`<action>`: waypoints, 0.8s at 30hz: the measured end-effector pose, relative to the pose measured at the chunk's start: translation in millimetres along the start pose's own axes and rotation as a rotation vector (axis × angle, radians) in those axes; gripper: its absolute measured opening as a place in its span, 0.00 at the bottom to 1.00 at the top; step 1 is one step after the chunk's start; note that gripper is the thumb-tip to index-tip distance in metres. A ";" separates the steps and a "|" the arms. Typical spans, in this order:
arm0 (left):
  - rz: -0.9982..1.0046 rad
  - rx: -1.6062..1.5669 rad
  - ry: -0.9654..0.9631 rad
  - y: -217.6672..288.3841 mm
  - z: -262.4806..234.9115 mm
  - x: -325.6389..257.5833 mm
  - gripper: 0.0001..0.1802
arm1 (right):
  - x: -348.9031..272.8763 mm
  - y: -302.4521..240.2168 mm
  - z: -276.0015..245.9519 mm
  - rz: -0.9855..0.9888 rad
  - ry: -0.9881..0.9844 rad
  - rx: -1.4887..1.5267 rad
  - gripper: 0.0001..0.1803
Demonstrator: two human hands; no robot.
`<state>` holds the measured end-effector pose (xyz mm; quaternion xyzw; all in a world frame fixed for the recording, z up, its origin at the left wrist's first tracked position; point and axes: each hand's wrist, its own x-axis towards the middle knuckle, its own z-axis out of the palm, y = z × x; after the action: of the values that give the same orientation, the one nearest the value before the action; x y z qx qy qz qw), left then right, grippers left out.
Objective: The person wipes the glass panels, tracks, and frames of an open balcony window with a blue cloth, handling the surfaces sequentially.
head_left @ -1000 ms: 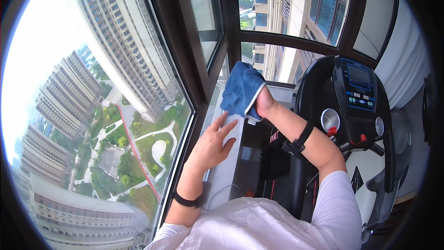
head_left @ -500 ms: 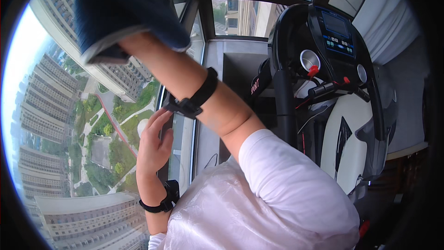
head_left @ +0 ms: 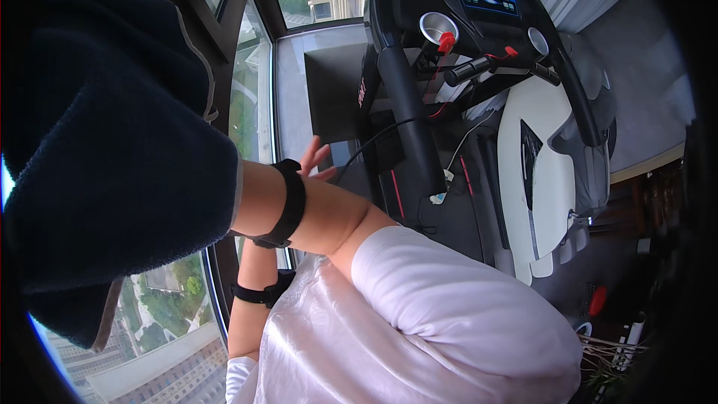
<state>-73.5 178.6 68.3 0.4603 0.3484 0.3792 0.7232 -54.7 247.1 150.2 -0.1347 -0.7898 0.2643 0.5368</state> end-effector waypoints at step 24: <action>-0.108 0.243 0.389 -52.1 -12.4 -5.7 0.24 | -2.5 -1.3 -7.5 -0.006 0.022 0.058 0.37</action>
<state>-74.9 163.6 16.6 0.4430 0.5486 0.3767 0.6008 -46.8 246.8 151.1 -0.1197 -0.7762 0.2840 0.5500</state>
